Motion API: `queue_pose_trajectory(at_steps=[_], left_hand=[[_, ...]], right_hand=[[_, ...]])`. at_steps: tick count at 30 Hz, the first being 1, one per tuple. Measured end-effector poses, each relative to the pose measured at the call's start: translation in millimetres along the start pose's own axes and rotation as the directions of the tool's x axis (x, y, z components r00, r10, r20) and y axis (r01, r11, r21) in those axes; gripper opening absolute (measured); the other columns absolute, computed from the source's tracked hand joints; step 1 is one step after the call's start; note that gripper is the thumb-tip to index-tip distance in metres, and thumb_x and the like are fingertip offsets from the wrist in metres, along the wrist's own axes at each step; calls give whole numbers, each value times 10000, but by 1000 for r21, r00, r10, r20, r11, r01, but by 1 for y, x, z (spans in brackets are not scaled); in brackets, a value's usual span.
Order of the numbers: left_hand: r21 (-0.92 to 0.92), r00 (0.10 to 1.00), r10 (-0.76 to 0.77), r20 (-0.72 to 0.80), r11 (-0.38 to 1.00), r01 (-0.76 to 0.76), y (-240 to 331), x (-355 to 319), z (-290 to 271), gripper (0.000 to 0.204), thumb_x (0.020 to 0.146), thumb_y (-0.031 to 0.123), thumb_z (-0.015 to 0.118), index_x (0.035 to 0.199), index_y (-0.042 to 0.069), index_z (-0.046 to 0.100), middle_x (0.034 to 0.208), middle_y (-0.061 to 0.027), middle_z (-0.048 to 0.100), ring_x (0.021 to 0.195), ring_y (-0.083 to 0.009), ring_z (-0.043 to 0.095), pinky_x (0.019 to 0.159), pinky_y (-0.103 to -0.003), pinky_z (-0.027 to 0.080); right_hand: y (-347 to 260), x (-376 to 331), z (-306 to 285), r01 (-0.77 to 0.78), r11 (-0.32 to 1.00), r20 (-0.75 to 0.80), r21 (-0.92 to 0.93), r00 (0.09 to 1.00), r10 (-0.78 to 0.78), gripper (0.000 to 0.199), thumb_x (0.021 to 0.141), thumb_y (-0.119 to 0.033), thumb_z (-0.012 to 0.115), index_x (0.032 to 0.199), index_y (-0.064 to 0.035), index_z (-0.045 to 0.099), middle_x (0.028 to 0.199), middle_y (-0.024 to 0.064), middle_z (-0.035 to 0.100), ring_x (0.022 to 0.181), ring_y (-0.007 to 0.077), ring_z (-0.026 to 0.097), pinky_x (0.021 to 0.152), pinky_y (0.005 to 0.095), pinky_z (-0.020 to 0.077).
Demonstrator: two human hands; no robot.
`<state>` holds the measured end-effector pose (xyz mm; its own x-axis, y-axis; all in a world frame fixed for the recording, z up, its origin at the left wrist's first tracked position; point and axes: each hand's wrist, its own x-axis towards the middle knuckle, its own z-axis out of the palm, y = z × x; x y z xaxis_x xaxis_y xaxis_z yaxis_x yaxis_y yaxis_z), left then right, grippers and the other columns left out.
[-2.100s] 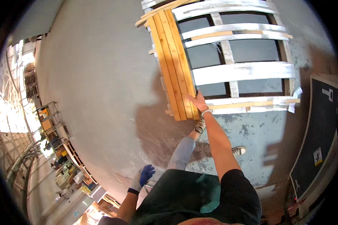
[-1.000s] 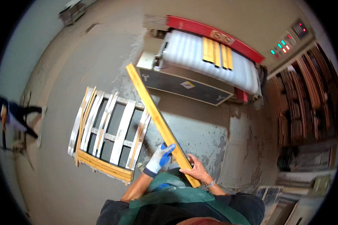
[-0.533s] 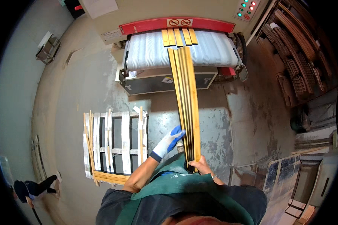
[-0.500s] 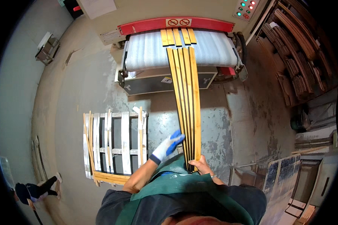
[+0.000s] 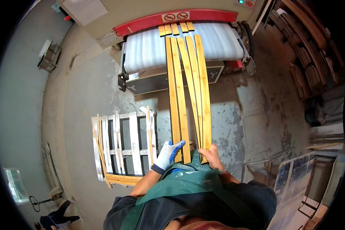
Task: The person repeatedly picks up small wooden planks from a pallet and feeds them into a red industrial machine. After processing the planks, the person walks to a pallet jack, inserts the forks under a pallet, and pulls the pallet across the factory floor.
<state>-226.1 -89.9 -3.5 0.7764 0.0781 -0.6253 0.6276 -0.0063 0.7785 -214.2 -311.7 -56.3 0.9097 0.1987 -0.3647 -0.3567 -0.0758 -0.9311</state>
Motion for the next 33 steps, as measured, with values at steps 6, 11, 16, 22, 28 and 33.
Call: queue_pose_trajectory(at_steps=[6, 11, 16, 22, 28, 33], left_hand=[[-217, 1000, -26, -7, 976, 24, 5, 13, 7, 250, 914, 304, 717, 806, 83, 673, 563, 64, 473, 464, -40, 391, 430, -249, 273], [-328, 961, 248, 119, 924, -198, -23, 39, -20, 331, 982, 171, 601, 1262, -3, 582, 1171, -102, 658, 1078, -201, 633, 917, -341, 514], [-750, 954, 32, 297, 626, 212, -32, 70, -28, 368, 986, 196, 589, 1318, 37, 587, 1315, -131, 624, 1204, -260, 610, 1033, -420, 502], [-775, 938, 22, 347, 570, 273, -7, 97, -26, 362, 971, 235, 610, 1276, 39, 609, 1219, -140, 676, 1091, -270, 676, 950, -434, 563], [-780, 951, 63, 304, 589, 210, 15, 117, -27, 406, 953, 237, 627, 1299, 30, 585, 1226, -147, 670, 1100, -283, 673, 944, -448, 567], [-780, 946, 69, 317, 586, 218, 25, 144, -30, 446, 952, 269, 633, 1324, 31, 564, 1236, -144, 662, 1096, -275, 672, 937, -433, 566]], right_hand=[[-14, 13, 14, -96, 991, 7, 93, 995, 95, 260, 791, -68, 699, 1027, 40, 698, 886, 65, 709, 777, 121, 647, 693, 305, 525], [-43, 31, -5, -165, 947, 78, 277, 986, 149, 322, 811, -15, 721, 1115, 56, 641, 1010, 96, 707, 878, 148, 678, 767, 294, 558], [-44, 57, -31, -253, 855, 251, 453, 956, 150, 393, 814, 4, 707, 1187, 47, 593, 1024, 106, 690, 894, 184, 690, 778, 321, 581], [-54, 96, -52, -313, 844, 330, 436, 928, 174, 440, 796, 12, 693, 1215, 75, 573, 1086, 152, 684, 957, 231, 696, 823, 345, 585], [-52, 133, -70, -311, 863, 412, 398, 901, 135, 503, 796, -17, 717, 1262, 76, 550, 1131, 147, 678, 1004, 222, 691, 874, 345, 573], [-64, 161, -75, -385, 797, 507, 466, 854, 116, 539, 829, 18, 655, 1328, 95, 464, 1203, 226, 640, 1050, 319, 680, 907, 440, 579]])
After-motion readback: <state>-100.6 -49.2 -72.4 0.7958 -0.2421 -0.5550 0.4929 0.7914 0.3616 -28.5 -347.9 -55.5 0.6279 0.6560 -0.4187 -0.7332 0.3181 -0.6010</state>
